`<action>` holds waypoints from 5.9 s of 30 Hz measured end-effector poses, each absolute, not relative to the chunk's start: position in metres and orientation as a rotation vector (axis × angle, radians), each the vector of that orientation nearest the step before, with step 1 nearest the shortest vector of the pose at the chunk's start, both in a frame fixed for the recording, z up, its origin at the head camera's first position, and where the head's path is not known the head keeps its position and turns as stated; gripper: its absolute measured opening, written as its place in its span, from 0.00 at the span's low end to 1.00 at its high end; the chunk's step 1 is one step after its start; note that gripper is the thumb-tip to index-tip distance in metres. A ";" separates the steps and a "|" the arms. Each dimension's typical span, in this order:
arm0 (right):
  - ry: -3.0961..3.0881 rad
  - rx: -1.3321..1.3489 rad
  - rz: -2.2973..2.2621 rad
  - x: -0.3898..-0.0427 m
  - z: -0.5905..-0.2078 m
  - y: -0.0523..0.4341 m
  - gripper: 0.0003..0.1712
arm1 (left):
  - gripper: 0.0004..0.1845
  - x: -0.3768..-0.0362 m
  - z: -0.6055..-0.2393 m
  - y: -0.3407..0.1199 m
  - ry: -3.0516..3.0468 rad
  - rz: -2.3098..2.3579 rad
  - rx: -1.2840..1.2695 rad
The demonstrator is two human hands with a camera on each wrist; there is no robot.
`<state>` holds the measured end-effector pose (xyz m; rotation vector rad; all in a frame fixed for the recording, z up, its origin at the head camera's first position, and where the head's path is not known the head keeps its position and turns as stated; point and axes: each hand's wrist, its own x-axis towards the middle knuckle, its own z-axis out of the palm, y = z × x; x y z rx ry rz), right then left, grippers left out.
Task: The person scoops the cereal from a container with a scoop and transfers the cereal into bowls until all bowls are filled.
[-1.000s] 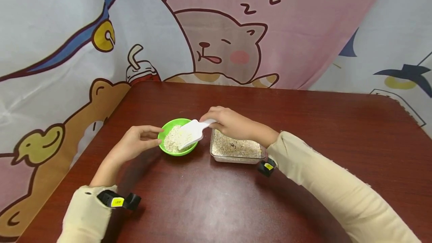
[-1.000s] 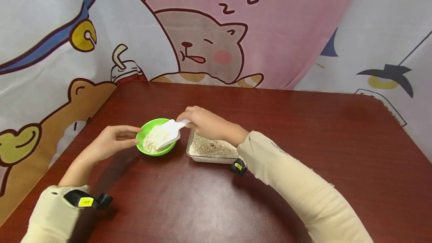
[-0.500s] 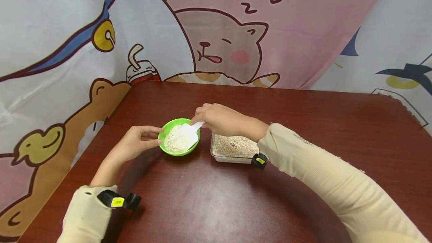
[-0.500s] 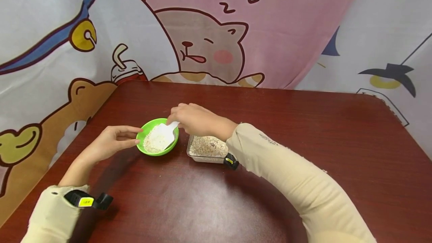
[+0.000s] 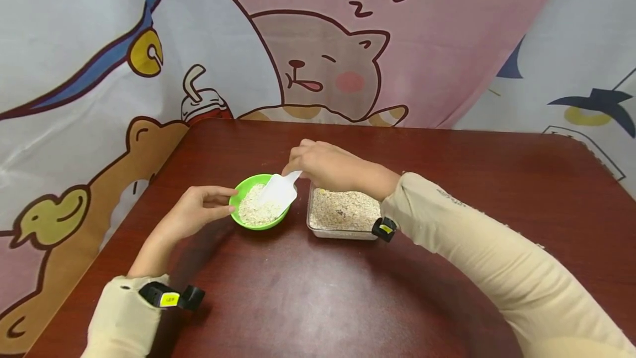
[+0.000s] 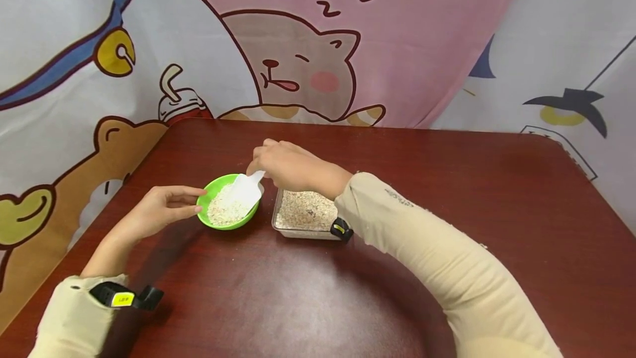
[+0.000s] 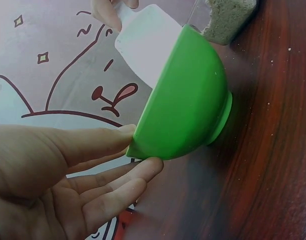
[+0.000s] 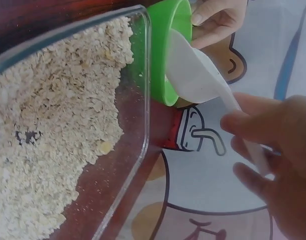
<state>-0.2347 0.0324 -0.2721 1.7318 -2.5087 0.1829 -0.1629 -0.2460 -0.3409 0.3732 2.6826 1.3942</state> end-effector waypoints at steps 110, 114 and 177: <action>-2.795 1.408 0.472 -0.208 -0.318 0.138 0.17 | 0.15 -0.165 -0.343 -0.117 2.655 1.297 0.596; -2.791 1.366 0.493 -0.206 -0.324 0.137 0.17 | 0.15 -0.165 -0.343 -0.117 2.650 1.308 0.594; -2.517 1.219 0.979 -0.221 -0.318 0.150 0.16 | 0.16 -0.156 -0.317 -0.185 2.731 1.431 0.460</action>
